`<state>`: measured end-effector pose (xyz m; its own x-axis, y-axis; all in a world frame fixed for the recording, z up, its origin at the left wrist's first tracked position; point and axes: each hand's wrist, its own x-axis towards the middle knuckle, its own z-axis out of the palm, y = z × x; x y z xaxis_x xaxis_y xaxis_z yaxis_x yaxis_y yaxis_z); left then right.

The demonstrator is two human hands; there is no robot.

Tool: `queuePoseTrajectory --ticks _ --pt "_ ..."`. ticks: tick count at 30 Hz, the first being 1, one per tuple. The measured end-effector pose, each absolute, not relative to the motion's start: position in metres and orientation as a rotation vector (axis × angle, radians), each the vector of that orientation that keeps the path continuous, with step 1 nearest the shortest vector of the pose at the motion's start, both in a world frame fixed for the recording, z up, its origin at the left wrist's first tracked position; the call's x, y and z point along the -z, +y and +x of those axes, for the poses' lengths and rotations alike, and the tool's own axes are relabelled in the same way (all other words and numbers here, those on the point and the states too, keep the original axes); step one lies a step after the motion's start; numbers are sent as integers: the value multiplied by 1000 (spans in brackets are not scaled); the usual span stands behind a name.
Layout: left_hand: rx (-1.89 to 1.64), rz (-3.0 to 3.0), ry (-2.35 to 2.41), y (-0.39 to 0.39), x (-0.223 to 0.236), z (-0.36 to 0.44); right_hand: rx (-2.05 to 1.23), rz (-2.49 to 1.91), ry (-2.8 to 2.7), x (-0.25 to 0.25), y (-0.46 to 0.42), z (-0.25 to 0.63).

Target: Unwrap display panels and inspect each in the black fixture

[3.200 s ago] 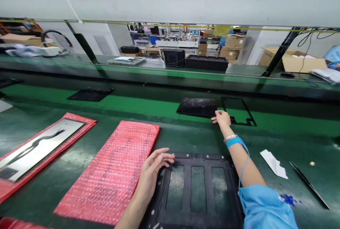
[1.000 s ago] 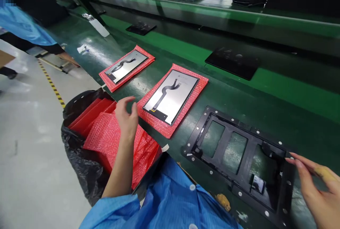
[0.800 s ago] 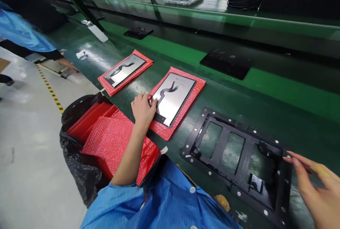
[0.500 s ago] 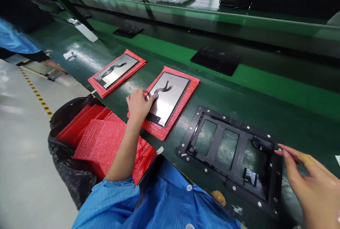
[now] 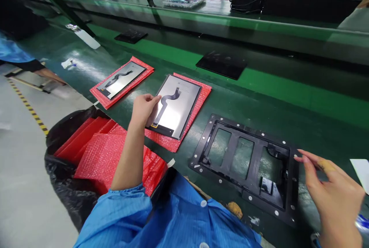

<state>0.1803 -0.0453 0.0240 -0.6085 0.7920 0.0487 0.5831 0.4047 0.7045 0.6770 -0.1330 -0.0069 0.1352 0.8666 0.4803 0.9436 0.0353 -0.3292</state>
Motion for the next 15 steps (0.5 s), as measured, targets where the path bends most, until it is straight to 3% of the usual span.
queuePoseTrajectory --ticks 5,9,15 --pt "-1263 1062 2089 -60 -48 180 325 -1720 -1695 1 -131 668" --pt "-1429 930 1664 -83 -61 211 192 -1504 -1698 -15 -143 636" --pt "-1269 707 1192 -108 -57 293 57 -938 -2300 -44 -154 563"
